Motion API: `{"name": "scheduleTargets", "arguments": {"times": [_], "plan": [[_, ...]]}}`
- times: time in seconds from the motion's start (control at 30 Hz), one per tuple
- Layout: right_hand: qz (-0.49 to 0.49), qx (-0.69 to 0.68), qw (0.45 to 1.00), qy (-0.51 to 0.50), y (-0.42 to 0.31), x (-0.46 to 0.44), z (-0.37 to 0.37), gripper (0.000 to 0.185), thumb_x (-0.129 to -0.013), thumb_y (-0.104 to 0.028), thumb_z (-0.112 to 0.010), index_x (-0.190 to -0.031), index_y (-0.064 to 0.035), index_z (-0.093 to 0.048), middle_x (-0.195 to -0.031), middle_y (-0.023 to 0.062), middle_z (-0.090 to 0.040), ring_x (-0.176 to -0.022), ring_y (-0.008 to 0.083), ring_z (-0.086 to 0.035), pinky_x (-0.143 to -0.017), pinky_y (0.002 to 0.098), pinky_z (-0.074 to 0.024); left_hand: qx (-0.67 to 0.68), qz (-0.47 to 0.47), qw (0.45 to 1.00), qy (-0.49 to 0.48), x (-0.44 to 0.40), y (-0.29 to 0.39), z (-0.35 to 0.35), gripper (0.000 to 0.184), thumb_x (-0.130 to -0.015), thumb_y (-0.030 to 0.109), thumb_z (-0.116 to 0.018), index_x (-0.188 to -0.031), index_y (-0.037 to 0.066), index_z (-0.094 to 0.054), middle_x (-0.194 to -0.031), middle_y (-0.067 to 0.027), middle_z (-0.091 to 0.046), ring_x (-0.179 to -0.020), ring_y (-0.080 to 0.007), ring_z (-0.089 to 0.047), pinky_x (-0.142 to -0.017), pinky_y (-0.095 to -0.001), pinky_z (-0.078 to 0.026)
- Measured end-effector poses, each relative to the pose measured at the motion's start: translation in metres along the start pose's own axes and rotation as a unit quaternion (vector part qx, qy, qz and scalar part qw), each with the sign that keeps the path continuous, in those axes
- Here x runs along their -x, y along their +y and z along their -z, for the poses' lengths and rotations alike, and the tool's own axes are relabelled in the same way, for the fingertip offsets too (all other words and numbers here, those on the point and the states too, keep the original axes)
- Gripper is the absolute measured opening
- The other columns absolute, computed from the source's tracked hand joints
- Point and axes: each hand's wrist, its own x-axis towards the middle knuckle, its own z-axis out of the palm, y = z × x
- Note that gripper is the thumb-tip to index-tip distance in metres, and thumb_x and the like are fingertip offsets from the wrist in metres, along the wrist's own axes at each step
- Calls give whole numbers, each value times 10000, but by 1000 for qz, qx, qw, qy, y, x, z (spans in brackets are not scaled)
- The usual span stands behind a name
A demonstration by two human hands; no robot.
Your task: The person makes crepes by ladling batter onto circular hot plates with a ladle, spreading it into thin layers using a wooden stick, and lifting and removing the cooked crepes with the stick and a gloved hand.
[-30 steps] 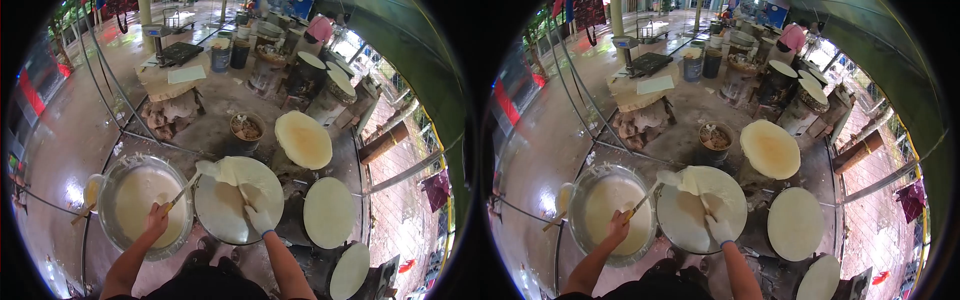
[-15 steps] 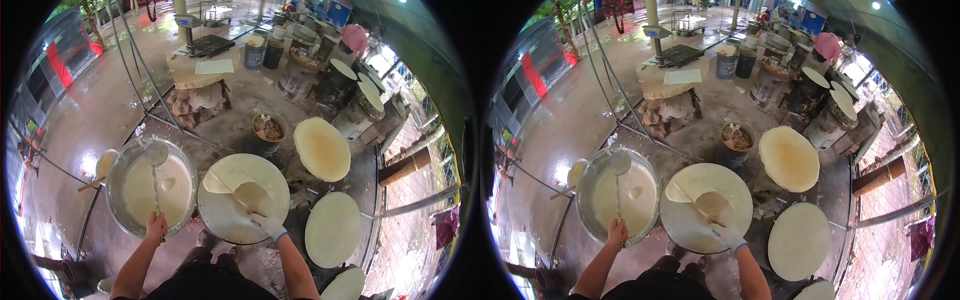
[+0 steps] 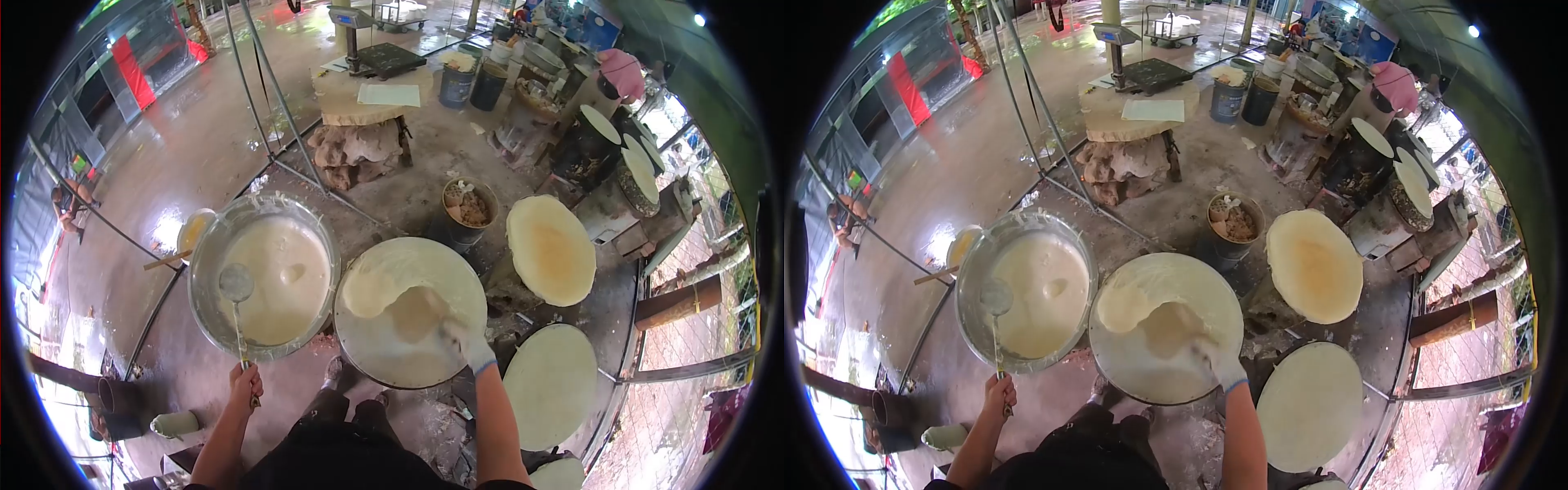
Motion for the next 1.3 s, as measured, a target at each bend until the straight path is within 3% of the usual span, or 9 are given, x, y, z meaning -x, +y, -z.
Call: {"name": "scheduleTargets", "arguments": {"times": [0.27, 0.37, 0.47, 0.57, 0.67, 0.8, 0.93, 1.2, 1.3], "plan": [[-112, 69, 975, -181, 6, 49, -5, 220, -857, -332, -649, -850, -112, -649, -571, -23, -496, -382, 61, -367, -348, 235, -254, 35, -2, 999, 2, 28, -10, -2, 102, -887, 107, -539, -823, 103, -459, -582, 18, -394, -396, -77, -363, -357, -234, -293], [-79, 42, 986, -144, 17, 43, 33, 221, -858, -331, -643, -865, -110, -654, -582, -22, -506, -391, 54, -366, -356, 225, -245, 36, 3, 999, -2, 35, -19, 10, 97, -882, 101, -544, -830, 97, -462, -581, 12, -399, -399, -82, -376, -358, -237, -301], [-28, -74, 994, 79, -1, 14, 19, 226, -854, -316, -650, -914, -98, -667, -587, -16, -518, -393, 60, -369, -358, 217, -239, 41, 10, 999, 1, 42, -28, 15, 110, -888, 98, -526, -803, 113, -458, -577, 19, -391, -395, -78, -357, -354, -234, -291], [-10, 148, 987, -64, 13, 18, -6, 237, -856, -304, -658, -956, -90, -676, -605, -9, -539, -395, 58, -375, -358, 210, -231, 63, 29, 998, -11, 46, -34, 27, 85, -886, 97, -532, -833, 105, -465, -578, 14, -393, -395, -82, -359, -356, -236, -295], [-82, 48, 982, -161, 21, 55, -6, 249, -864, -299, -655, -998, -90, -681, -627, 1, -555, -397, 54, -374, -359, 207, -225, 84, 34, 995, -35, 49, -32, 33, 61, -881, 93, -538, -911, 85, -486, -584, 10, -396, -395, -84, -362, -361, -238, -305], [-13, -164, 983, 79, 38, 61, -15, 287, -891, -215, -627, -1135, -65, -638, -625, 16, -560, -391, 57, -382, -345, 196, -265, 67, 45, 995, -66, 46, -22, 49, 124, -894, 95, -524, -1013, 95, -490, -587, 10, -390, -394, -80, -345, -361, -243, -297], [-71, -8, 993, -93, 66, 80, -38, 278, -899, -228, -620, -1118, -57, -623, -655, 9, -581, -407, 29, -385, -338, 190, -255, 61, 82, 987, -125, 18, -12, 80, 110, -910, 104, -513, -1017, 107, -488, -584, 14, -376, -394, -77, -341, -359, -240, -294], [23, -366, 928, 66, 157, 148, -240, 296, -904, -255, -611, -1171, -133, -576, -771, -2, -574, -522, 56, -463, -443, 195, -336, 31, 150, 968, -200, -34, 28, 173, 83, -933, 153, -515, -890, 142, -444, -579, 25, -363, -390, -73, -328, -351, -231, -282], [7, -286, 955, 75, 119, 89, -324, 197, -923, -260, -572, -1078, -139, -581, -678, -21, -503, -464, 74, -422, -410, 236, -342, 20, 153, 962, -225, -54, 42, 203, 100, -940, 166, -513, -879, 144, -436, -576, 24, -363, -388, -74, -326, -350, -230, -277]]}}
